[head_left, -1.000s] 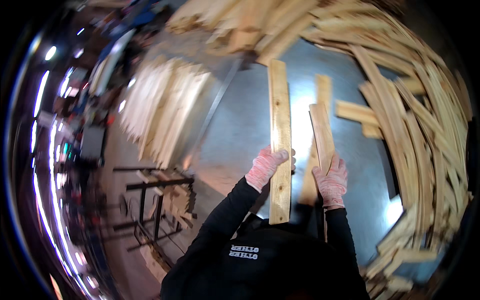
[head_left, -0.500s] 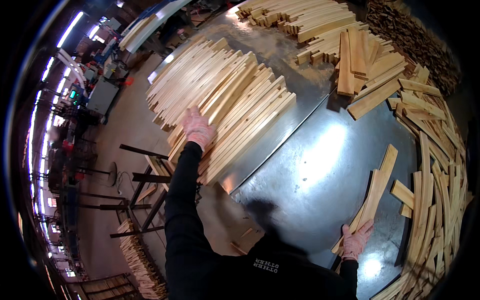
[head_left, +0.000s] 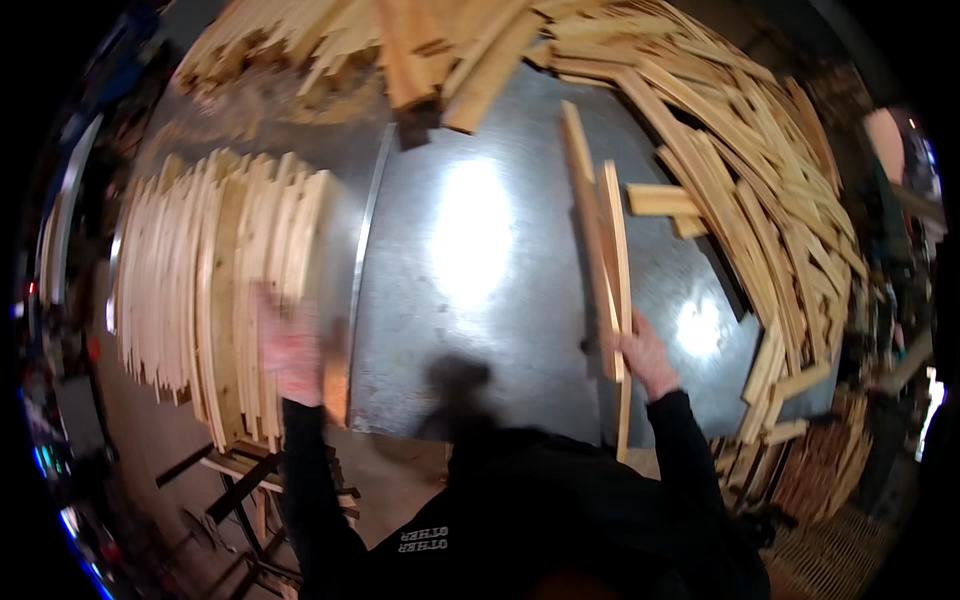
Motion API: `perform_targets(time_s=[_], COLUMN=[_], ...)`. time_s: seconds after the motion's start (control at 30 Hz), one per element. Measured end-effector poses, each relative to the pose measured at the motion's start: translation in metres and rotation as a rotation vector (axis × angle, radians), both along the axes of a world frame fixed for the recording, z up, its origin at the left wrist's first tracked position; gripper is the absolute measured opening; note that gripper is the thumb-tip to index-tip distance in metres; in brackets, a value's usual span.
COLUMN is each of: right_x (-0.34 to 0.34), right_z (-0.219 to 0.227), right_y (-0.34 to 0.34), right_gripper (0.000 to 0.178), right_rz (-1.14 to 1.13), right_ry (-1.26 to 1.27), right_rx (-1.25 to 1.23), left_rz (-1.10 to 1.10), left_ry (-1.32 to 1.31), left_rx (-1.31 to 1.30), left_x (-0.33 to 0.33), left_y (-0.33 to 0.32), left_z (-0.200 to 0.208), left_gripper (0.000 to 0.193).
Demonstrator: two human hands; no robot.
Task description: The person repeatedly picks up wooden planks from a large pile on a metal table and stacks them neatly on the left side. The person wears pink gloves and handles the planks one by one or in small groups, aligning them into a growing stack.
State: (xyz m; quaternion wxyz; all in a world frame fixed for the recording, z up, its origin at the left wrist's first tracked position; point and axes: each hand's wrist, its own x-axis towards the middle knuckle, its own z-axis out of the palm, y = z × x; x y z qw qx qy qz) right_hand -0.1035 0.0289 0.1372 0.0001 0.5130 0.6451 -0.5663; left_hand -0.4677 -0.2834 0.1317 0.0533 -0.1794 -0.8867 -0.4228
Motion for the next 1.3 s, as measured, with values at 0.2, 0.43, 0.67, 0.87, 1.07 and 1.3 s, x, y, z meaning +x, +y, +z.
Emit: perform_targets(time_s=[0.2, 0.43, 0.67, 0.87, 1.07, 1.3], right_x=[0.037, 0.205, 0.227, 0.178, 0.107, -0.021], right_z=[-0.035, -0.067, -0.083, -0.060, -0.014, -0.098], right_y=[0.056, 0.043, 0.181, 0.325, 0.395, 0.546], right_gripper=[0.069, 0.061, 0.079, 0.089, 0.082, 0.083], right_rz=[-0.201, 0.023, 0.577, 0.444, 0.817, 0.480], right_ry=[0.740, 0.483, -0.115, -0.405, -0.494, -0.433], right_rx=[-1.119, -0.787, 0.723, 1.085, 0.799, 1.362], left_rz=[-0.726, -0.211, -0.646, -0.491, -0.303, 0.054], left_ry=[-1.743, -1.511, -1.712, -1.745, -1.516, -0.742], left_rx=[0.893, 0.948, 1.542, 0.908, 0.632, 0.009], left_x=[0.221, 0.281, 0.330, 0.329, 0.351, 0.289], left_y=[0.226, 0.280, 0.213, 0.177, 0.161, 0.108], left_z=[-0.078, -0.120, -0.055, -0.002, 0.005, -0.002], left_gripper=[0.055, 0.035, 0.093, 0.074, 0.056, 0.045])
